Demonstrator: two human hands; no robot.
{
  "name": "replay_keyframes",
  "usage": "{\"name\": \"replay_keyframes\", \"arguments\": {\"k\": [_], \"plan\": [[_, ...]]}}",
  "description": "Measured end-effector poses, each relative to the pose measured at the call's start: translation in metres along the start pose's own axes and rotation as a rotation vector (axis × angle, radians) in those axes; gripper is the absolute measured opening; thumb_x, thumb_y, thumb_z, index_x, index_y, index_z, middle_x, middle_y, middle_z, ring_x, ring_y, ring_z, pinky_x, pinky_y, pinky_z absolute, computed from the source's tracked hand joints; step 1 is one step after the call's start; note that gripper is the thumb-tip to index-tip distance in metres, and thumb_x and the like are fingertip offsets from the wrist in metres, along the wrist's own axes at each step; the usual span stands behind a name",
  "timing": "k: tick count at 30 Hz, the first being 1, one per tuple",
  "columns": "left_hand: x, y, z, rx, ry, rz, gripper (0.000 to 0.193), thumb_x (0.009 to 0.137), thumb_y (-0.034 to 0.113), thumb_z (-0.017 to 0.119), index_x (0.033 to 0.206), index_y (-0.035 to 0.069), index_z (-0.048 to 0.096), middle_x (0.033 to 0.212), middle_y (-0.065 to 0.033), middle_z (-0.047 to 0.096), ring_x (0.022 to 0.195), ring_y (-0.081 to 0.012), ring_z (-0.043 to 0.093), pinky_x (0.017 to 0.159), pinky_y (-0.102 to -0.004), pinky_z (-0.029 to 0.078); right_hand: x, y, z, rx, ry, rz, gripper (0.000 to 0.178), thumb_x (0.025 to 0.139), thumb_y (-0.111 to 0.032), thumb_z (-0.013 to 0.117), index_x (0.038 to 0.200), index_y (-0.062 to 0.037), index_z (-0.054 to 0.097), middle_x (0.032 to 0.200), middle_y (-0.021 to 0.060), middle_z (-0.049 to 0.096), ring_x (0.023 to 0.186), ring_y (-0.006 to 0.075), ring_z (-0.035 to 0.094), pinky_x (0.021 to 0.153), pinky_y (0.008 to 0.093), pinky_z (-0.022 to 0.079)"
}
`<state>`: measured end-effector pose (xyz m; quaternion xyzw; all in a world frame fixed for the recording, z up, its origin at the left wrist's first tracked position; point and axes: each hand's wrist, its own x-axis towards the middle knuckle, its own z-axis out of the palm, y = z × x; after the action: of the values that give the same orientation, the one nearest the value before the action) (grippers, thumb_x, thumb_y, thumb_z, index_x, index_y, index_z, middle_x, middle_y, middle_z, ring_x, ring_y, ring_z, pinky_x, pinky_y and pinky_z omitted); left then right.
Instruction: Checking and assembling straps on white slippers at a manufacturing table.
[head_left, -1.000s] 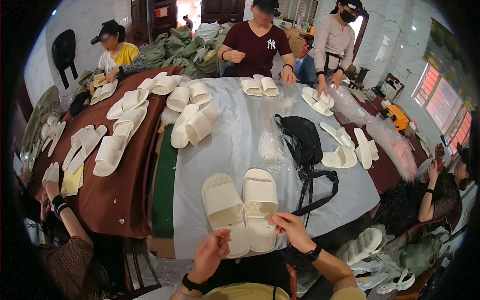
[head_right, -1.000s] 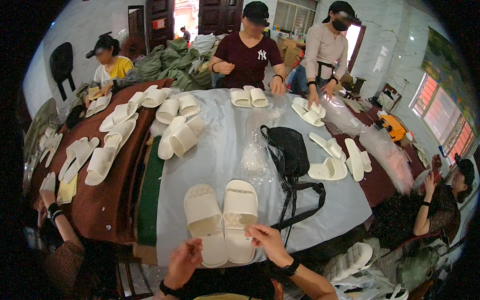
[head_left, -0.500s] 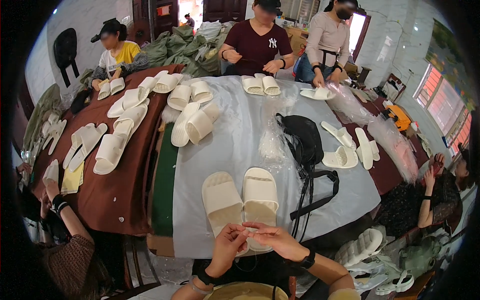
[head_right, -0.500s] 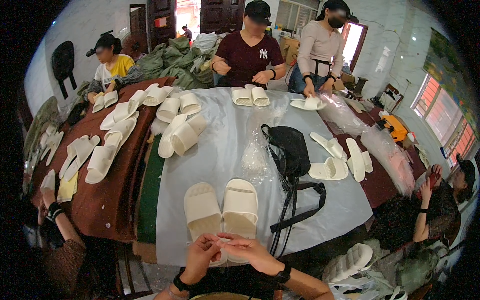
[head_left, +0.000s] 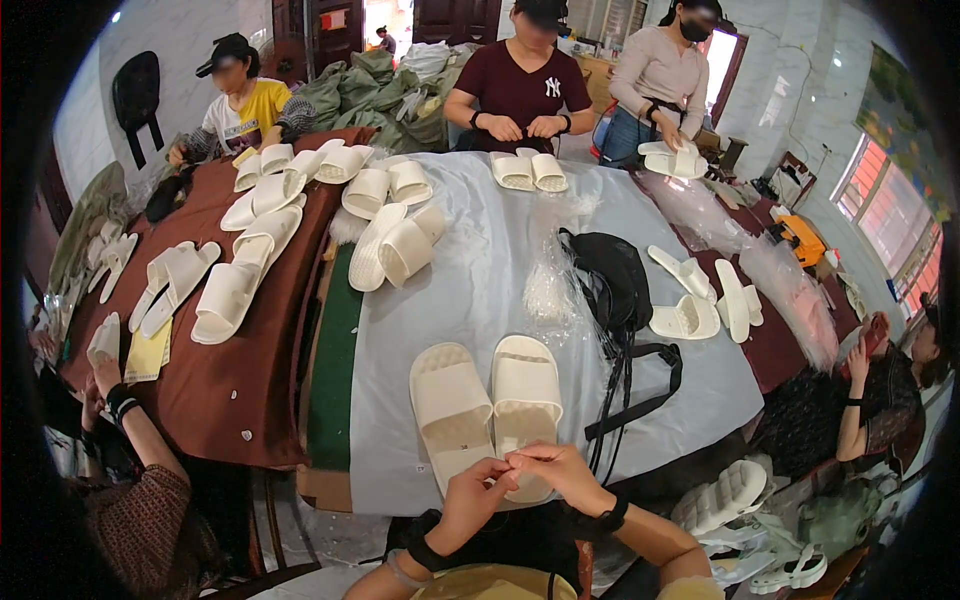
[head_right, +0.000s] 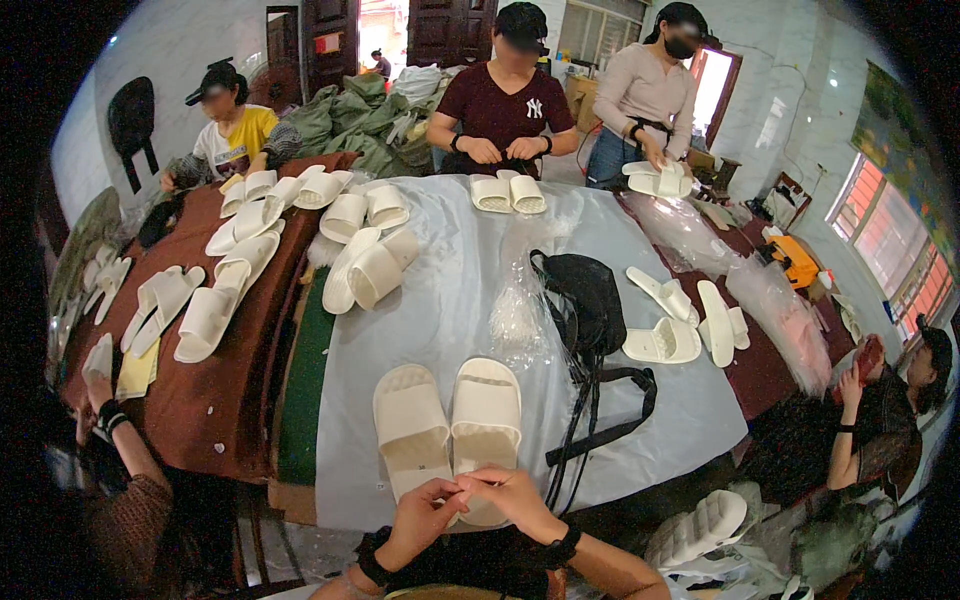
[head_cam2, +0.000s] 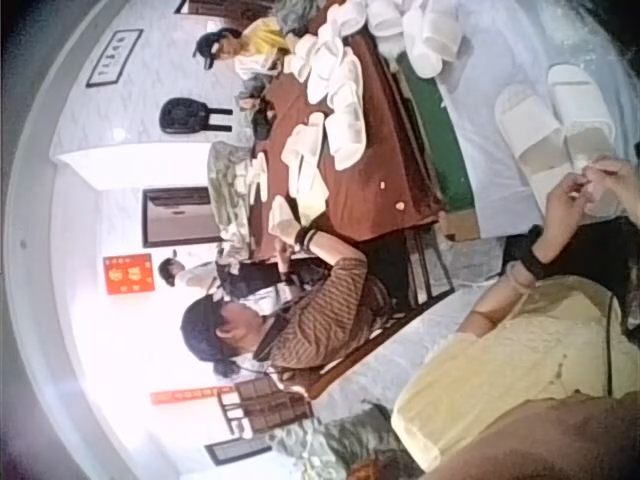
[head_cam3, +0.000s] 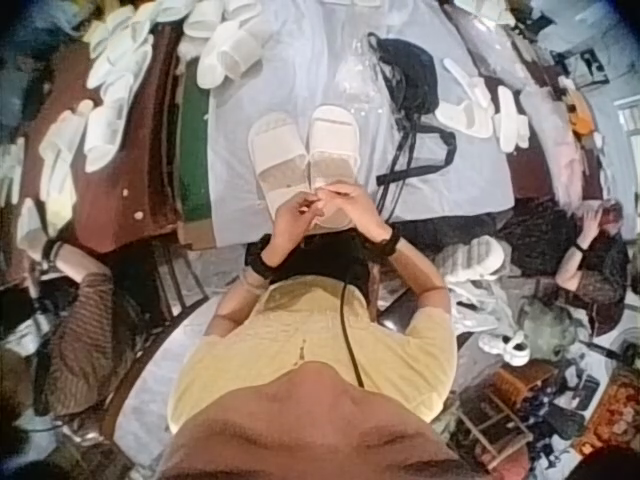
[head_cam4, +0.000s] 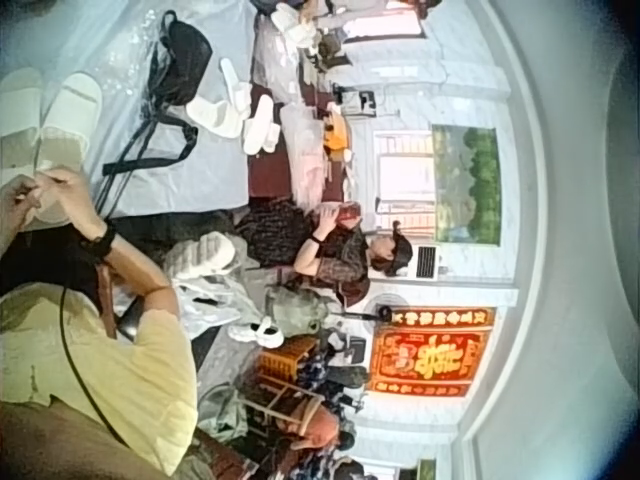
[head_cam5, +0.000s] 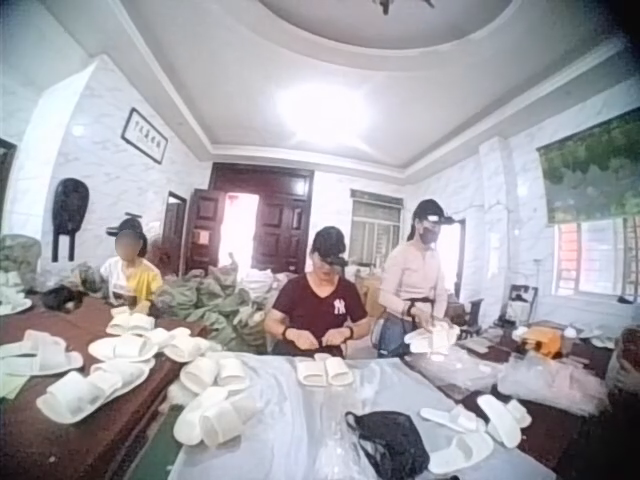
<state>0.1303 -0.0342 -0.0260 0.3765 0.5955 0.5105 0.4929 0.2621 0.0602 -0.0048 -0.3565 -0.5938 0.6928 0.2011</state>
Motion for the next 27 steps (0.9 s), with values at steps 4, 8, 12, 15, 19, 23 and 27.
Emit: {"name": "replay_keyframes", "arguments": {"k": [4,8,12,15,19,23,27], "plan": [[0.008,-0.011,0.003,0.086,0.089,0.062,0.022,0.086,0.020,0.058,0.087,-0.002,0.056,0.068,-0.0025,0.060,0.048,-0.0061,0.047,0.043,-0.0196,0.035,0.006,0.010,-0.014,-0.091,-0.088,0.073,0.029,0.085,-0.022,0.058,0.108,-0.0039,0.060,0.092,0.0049,0.065,0.071,0.0088,0.056,0.066,0.0199,0.044],[0.012,-0.001,-0.005,-0.545,0.065,-0.320,0.021,0.086,0.019,0.055,0.085,-0.002,0.054,0.072,-0.0056,0.059,0.045,-0.0085,0.045,0.041,-0.0208,0.032,0.014,-0.025,-0.033,-0.421,-0.151,0.125,0.032,0.088,-0.021,0.052,0.117,-0.0075,0.055,0.085,0.0038,0.067,0.060,0.0056,0.053,0.057,0.0197,0.043],[0.023,0.000,0.009,-0.629,0.104,-0.373,0.019,0.087,0.019,0.053,0.084,0.000,0.050,0.074,-0.0063,0.057,0.042,-0.0075,0.038,0.038,-0.0212,0.027,0.066,-0.041,-0.065,-0.666,0.109,-0.339,0.023,0.087,-0.019,0.051,0.103,-0.0056,0.060,0.077,0.0085,0.065,0.063,0.0153,0.058,0.059,0.0269,0.045],[0.034,0.003,0.026,-0.714,0.164,-0.410,0.018,0.088,0.020,0.050,0.087,0.002,0.049,0.080,-0.0063,0.057,0.043,-0.0086,0.037,0.039,-0.0215,0.026,0.115,-0.046,-0.084,-0.790,0.097,-0.430,0.025,0.086,-0.024,0.051,0.099,-0.0042,0.061,0.078,0.0103,0.064,0.067,0.0208,0.059,0.063,0.0302,0.046],[0.053,0.010,0.047,-0.856,0.203,-0.490,0.013,0.089,0.019,0.046,0.090,0.006,0.048,0.088,-0.0039,0.057,0.049,-0.0096,0.039,0.042,-0.0229,0.028,0.161,-0.036,-0.089,-1.093,-0.150,-0.226,0.030,0.086,-0.030,0.052,0.094,-0.0022,0.061,0.080,0.0108,0.063,0.072,0.0198,0.057,0.067,0.0292,0.045],[0.082,-0.002,0.058,-0.935,0.258,-0.493,0.010,0.087,0.018,0.042,0.089,0.011,0.049,0.090,0.0000,0.058,0.053,-0.0099,0.041,0.045,-0.0232,0.030,0.173,-0.028,-0.087,-0.944,-0.245,-0.331,0.040,0.087,-0.038,0.049,0.091,-0.0004,0.061,0.080,0.0122,0.061,0.072,0.0200,0.055,0.067,0.0323,0.044],[0.105,-0.011,0.064,-0.916,0.333,-0.462,0.010,0.086,0.020,0.044,0.086,0.013,0.052,0.083,0.0013,0.059,0.050,-0.0096,0.045,0.043,-0.0229,0.031,0.176,-0.039,-0.079,-1.019,-0.452,-0.078,0.051,0.084,-0.047,0.049,0.092,0.0018,0.061,0.085,0.0141,0.062,0.076,0.0212,0.056,0.070,0.0331,0.044]]}}
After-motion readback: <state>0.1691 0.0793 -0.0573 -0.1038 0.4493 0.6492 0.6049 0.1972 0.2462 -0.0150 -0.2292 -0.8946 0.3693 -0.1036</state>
